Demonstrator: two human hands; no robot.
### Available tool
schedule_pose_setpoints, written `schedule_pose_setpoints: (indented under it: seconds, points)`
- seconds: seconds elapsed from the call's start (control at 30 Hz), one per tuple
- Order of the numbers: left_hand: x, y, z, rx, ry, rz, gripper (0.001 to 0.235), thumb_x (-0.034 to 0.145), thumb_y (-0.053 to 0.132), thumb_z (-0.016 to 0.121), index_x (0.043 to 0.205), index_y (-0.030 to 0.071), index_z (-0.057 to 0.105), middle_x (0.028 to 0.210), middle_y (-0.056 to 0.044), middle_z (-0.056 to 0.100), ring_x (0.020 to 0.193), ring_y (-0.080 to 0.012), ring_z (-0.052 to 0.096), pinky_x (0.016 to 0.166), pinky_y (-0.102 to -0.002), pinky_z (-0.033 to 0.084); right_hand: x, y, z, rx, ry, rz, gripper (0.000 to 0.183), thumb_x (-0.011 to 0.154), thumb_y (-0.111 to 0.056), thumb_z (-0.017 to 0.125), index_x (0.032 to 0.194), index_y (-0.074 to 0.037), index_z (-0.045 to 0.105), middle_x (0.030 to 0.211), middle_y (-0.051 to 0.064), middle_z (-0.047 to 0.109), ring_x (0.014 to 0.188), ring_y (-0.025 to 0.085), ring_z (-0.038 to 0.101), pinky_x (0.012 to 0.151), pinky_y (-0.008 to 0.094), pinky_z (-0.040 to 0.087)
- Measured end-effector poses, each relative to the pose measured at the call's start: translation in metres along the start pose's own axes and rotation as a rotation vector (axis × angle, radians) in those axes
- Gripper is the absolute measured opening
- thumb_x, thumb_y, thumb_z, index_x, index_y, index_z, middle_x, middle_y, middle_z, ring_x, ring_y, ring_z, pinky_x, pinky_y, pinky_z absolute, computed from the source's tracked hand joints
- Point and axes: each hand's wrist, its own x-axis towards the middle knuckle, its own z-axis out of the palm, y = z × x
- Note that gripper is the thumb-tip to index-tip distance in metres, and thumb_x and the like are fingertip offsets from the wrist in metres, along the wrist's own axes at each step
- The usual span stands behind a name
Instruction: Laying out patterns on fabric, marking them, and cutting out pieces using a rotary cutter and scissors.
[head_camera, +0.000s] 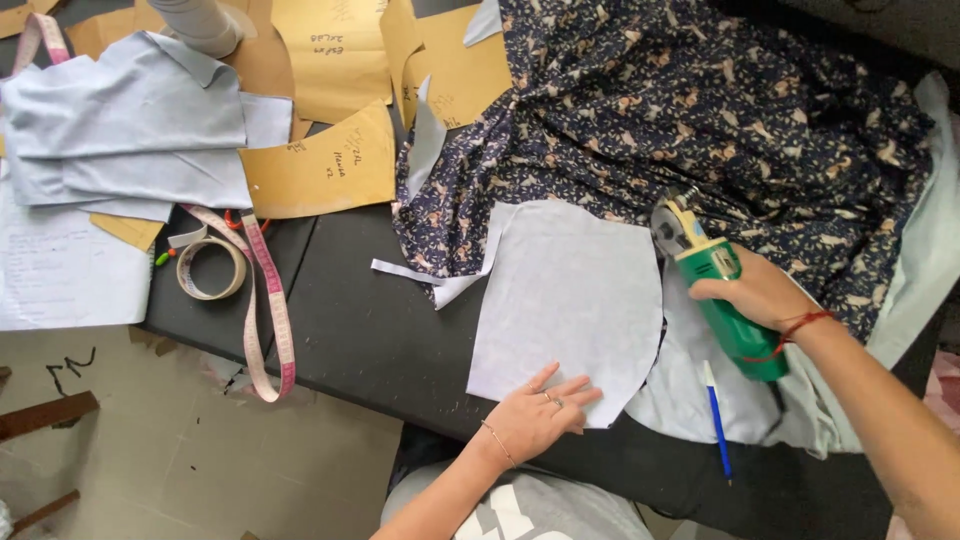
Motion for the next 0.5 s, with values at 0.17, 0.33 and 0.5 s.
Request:
schedule_pose_setpoints:
  seconds: [0.17,0.33,0.5]
  points:
    - [-0.004,0.0,0.004,0.101,0.028,0.003,0.018,0.09,0.017,0.052,0.077,0.008,0.043,0.123,-0.006,0.052,0.116,-0.0198,0.049,0.103,-0.043,0.031,0.045,0.024,-0.034,-0.447,-0.075,-0.125,0.056,0.057,-0.032,0.069,0.104,-0.019,0.042,0.076,0.007,0.059,0.059,0.022,0.053,0.05,0.03,0.037]
    - [-0.005,0.0,0.006,0.062,-0.005,-0.023,0.017,0.09,0.015,0.048,0.076,0.008,0.043,0.124,-0.005,0.051,0.118,-0.0196,0.047,0.105,-0.042,0.028,0.064,0.003,-0.056,-0.706,-0.11,-0.087,0.092,0.055,-0.033,0.07,0.136,-0.023,0.026,0.082,0.011,0.066,0.06,0.023,0.059,0.048,0.031,0.042]
    - [-0.005,-0.002,0.008,0.042,0.001,-0.037,0.019,0.09,0.019,0.048,0.074,0.01,0.046,0.122,-0.003,0.054,0.116,-0.0175,0.049,0.105,-0.039,0.029,0.075,-0.014,-0.061,-0.741,-0.141,-0.22,0.075,0.05,-0.025,0.074,0.119,-0.025,0.047,0.077,0.005,0.067,0.063,0.019,0.061,0.054,0.028,0.046]
